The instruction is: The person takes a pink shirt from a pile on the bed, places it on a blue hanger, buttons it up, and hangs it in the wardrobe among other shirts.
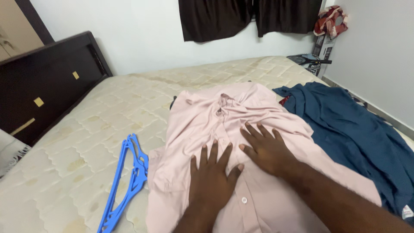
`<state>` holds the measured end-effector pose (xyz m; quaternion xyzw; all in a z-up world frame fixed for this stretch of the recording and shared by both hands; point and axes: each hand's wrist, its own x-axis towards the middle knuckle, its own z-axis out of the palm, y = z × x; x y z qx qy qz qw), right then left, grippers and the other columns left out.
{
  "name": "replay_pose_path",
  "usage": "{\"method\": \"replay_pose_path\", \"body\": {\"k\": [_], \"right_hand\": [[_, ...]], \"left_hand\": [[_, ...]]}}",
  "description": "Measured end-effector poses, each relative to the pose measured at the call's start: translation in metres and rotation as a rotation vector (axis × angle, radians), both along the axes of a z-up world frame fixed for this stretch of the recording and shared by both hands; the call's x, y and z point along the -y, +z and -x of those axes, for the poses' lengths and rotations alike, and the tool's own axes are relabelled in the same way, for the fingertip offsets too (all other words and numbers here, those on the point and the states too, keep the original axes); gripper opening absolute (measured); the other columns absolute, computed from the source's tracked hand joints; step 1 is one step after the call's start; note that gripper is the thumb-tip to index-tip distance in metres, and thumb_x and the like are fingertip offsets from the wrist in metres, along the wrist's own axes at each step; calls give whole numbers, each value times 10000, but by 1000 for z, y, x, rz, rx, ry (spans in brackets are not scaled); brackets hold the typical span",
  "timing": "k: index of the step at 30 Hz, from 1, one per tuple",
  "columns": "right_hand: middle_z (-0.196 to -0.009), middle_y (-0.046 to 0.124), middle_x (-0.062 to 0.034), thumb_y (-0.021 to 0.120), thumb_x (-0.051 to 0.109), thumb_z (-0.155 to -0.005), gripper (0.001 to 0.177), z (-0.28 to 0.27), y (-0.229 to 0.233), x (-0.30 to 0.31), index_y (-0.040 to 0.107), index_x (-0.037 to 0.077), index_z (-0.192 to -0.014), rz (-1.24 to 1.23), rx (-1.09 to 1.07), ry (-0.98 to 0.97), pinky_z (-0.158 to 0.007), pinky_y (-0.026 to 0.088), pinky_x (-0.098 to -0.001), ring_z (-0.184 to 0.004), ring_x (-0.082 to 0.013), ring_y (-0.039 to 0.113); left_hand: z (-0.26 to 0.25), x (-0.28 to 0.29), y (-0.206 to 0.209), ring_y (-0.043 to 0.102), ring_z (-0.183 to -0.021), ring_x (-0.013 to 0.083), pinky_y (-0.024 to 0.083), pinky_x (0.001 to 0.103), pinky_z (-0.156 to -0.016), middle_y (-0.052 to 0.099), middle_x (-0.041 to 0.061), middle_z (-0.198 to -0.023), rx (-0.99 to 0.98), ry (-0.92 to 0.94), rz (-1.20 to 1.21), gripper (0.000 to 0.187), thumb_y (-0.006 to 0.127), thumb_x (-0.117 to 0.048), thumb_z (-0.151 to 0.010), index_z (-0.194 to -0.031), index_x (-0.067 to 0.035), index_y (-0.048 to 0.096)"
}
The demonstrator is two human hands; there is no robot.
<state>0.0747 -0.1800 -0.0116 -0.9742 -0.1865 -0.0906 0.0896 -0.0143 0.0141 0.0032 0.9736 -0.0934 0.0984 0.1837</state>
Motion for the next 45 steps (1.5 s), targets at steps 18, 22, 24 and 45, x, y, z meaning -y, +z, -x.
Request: {"method": "replay_pose_path", "body": {"k": [18,22,24,45], "right_hand": [[-1682,228,-66,375,581,-991,686,-78,5,-2,330,233,-1580,21,34,50,-1198,122,-609,-1533,-363,195],[-1686,237,-75,366,581,-997,674,-90,5,-3,353,234,-1574,14,57,62,-1200,131,-616,-1535,-365,209],[-1686,237,-79,358,580,-1002,671,-95,7,-3,359,230,-1574,4,60,67,-1198,131,-619,-1535,-369,207],[-1270,667,-128,618,312,-947,364,-66,35,-30,672,119,-1251,-87,311,102,-938,519,-467,-1148,-343,637]], "left_hand": [[-77,-12,-1,191,-1525,352,123,620,-1180,277,109,-1645,114,-8,-10,695,461,-657,-937,-1537,-311,406],[-92,-15,1,197,-1526,338,120,623,-1187,285,98,-1647,109,-14,-15,728,471,-680,-919,-1540,-307,406],[-101,-16,3,184,-1528,333,116,621,-1188,280,95,-1644,83,-15,-17,750,475,-695,-903,-1543,-313,394],[-144,-20,-4,191,-1530,324,154,633,-1175,246,63,-1683,144,14,-83,711,391,-699,-945,-1550,-326,375]]}}
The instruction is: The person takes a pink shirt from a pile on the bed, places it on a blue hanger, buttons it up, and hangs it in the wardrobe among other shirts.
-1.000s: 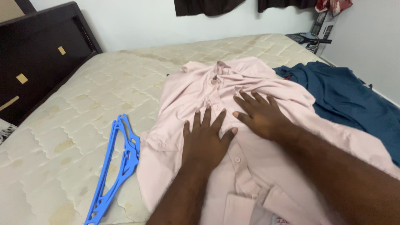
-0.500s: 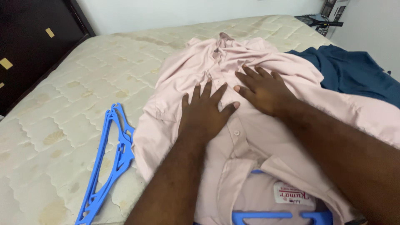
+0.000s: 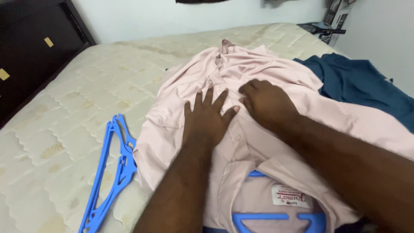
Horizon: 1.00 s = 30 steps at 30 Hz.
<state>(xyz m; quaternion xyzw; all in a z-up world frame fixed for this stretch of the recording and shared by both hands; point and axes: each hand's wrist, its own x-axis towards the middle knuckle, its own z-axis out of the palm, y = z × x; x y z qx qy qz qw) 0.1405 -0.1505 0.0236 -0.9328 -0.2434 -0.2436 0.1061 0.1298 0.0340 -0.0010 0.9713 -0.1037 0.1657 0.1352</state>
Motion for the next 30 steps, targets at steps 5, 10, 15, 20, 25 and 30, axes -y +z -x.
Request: {"method": "replay_pose_path", "body": {"k": [5,10,15,20,25,30], "right_hand": [[-1251,724,-79,615,286,-940,302,68,27,4,740,148,-1179,-163,-270,-35,-970,520,-424,-1132,-309,671],[-1332,680,-37,658,393,-909,376,138,21,20,752,201,-1219,-202,-510,-111,-988,515,-378,-1175,-270,670],[-1493,547,-106,564,330,-970,419,150,-7,31,641,154,-1342,-154,-254,152,-1082,389,-445,-1403,-317,474],[-1610,399,-53,496,378,-993,534,132,-22,27,523,276,-1517,-57,-290,77,-1161,238,-521,-1500,-299,310],[-1624,374,-58,464,421,-999,523,107,-26,27,468,294,-1506,8,-272,81,-1165,243,-557,-1506,-311,303],[-1639,346,-53,448,454,-1002,534,84,-26,24,463,282,-1508,24,-308,72,-1177,218,-568,-1519,-313,275]], "left_hand": [[10,2,16,239,-1507,348,230,619,-1136,261,99,-1666,-34,66,29,703,466,-636,-951,-1554,-285,383],[31,7,36,552,-1299,320,482,495,-997,527,135,-1492,31,87,-130,539,567,-472,-1018,-1397,-90,552],[72,6,42,630,-1166,335,506,473,-947,647,133,-1288,-40,18,157,452,591,-418,-986,-1313,-107,619],[137,-3,20,582,-1291,295,413,505,-1107,652,87,-1352,24,-17,278,488,559,-481,-969,-1328,-163,646],[149,-19,2,324,-1468,337,123,622,-1176,440,82,-1565,-45,6,181,610,509,-529,-945,-1475,-231,564],[131,-23,-3,270,-1488,361,149,609,-1172,381,100,-1624,-55,57,141,645,485,-569,-951,-1499,-230,515]]}}
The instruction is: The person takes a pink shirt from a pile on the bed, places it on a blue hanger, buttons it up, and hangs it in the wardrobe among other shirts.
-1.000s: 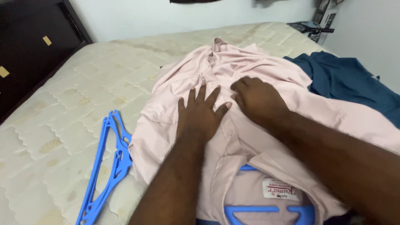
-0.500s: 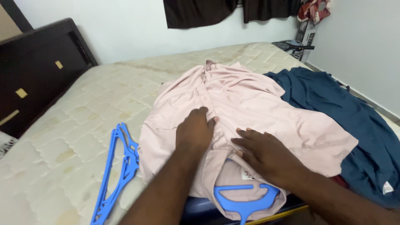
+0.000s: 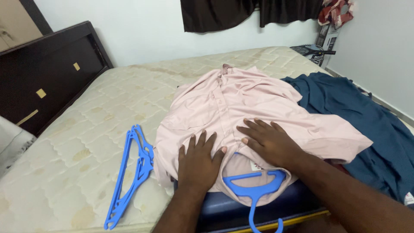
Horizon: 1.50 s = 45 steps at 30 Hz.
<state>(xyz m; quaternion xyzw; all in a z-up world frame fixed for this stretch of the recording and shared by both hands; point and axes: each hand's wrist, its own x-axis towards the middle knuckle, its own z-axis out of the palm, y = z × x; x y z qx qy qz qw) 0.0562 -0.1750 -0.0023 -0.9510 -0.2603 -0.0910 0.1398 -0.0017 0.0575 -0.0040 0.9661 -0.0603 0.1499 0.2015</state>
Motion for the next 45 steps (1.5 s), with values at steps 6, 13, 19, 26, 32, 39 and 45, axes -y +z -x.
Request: {"method": "replay_pose_path", "body": {"k": [6,13,19,26,32,39,45], "right_hand": [[-1652,325,-47,444,463,-1002,529,-20,1,1,495,277,-1494,-21,-14,9,-1187,198,-566,-1533,-308,250],[-1634,364,-52,438,469,-1000,530,-38,-4,-3,523,259,-1479,-35,48,8,-1179,231,-522,-1517,-297,286],[-1335,689,-113,592,317,-981,346,-12,9,-1,715,79,-1199,-356,213,8,-1092,443,-384,-1272,-300,609],[-1132,767,-83,621,327,-934,330,43,38,8,745,105,-1144,-491,-10,-237,-915,560,-385,-1051,-269,725],[-1261,712,-112,804,296,-770,548,74,17,16,713,147,-1290,-253,62,14,-1002,479,-392,-1171,-307,634],[-1404,640,-45,699,264,-871,481,75,-16,13,681,211,-1349,-246,93,-27,-1127,360,-498,-1319,-285,555],[-1556,486,-5,610,349,-939,532,66,-26,14,584,274,-1465,-200,-27,-59,-1199,237,-552,-1474,-264,391]], "left_hand": [[-19,-4,0,261,-1505,338,159,581,-1188,372,73,-1623,-18,4,55,621,466,-570,-956,-1478,-238,528],[-29,-6,-1,293,-1491,331,182,574,-1179,405,81,-1588,42,16,61,597,487,-548,-950,-1433,-207,564],[1,2,7,594,-1234,330,385,469,-1123,686,131,-1259,255,-117,175,410,572,-336,-962,-1265,-82,680],[29,22,12,570,-1203,388,369,519,-1048,675,186,-1245,266,-211,170,430,726,-280,-833,-1171,-14,711],[35,27,6,558,-1310,342,434,487,-1072,652,171,-1346,216,-259,59,440,585,-30,-803,-1222,-83,710],[61,36,-28,476,-1369,361,307,588,-1110,556,155,-1449,180,-277,-43,527,615,-45,-785,-1307,-104,648],[86,37,-96,516,-1250,490,383,588,-1015,479,264,-1441,564,10,203,780,740,-153,-646,-1389,-24,541]]}}
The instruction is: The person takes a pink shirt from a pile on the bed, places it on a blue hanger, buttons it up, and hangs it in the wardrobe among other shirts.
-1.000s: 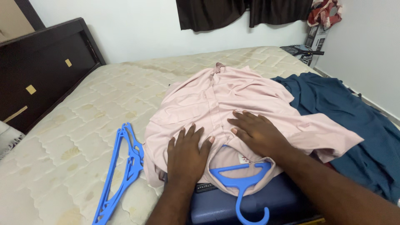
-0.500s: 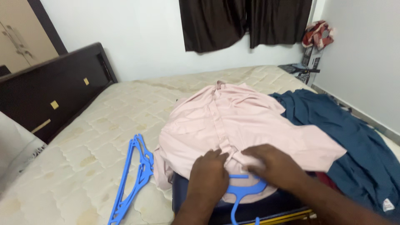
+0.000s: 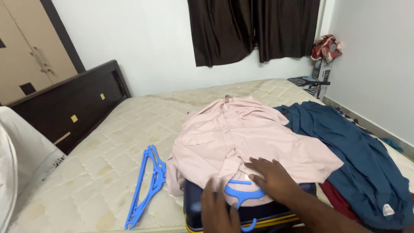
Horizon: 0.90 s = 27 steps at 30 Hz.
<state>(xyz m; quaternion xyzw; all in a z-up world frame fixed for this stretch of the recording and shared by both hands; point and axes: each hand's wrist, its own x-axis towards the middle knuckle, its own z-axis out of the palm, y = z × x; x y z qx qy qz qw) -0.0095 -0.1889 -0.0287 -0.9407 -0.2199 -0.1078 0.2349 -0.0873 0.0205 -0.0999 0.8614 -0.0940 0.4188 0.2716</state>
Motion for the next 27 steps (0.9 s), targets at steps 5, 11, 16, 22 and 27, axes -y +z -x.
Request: {"method": "replay_pose_path", "body": {"k": [5,11,16,22,27], "right_hand": [[-1624,387,12,594,486,-935,624,-5,-6,-1,515,311,-1528,70,-46,-8,-1226,187,-541,-1532,-256,285],[-1653,340,4,550,571,-935,628,-14,-10,3,482,322,-1508,32,-169,-13,-1245,136,-529,-1561,-230,229],[-1664,328,-7,540,540,-954,656,-9,-20,-1,448,351,-1575,55,-178,19,-1240,156,-492,-1550,-224,261],[-1645,433,-82,506,401,-1051,523,18,-7,4,481,183,-1526,-271,-327,284,-1244,248,-327,-1552,-242,354],[-1649,383,-66,521,418,-1044,552,31,44,14,421,198,-1540,-100,-364,254,-1249,284,-319,-1532,-205,376]], "left_hand": [[-19,30,-40,742,-660,316,609,399,-576,624,172,-1214,-365,-39,1169,848,853,-99,-703,-1462,-69,477],[-56,18,-51,638,-596,256,530,350,-478,681,219,-962,-640,-199,1751,525,772,-195,-872,-1302,42,588],[-111,-17,-99,552,-515,252,415,365,-414,602,185,-724,-987,-292,1233,777,717,-568,-966,-1043,205,687],[-165,-123,-82,774,-868,285,563,396,-796,806,225,-990,-951,-294,740,486,789,-462,-858,-983,3,851],[-149,-152,68,741,-790,301,552,401,-754,760,194,-836,-878,-10,37,533,769,-540,-818,-879,-11,800]]}}
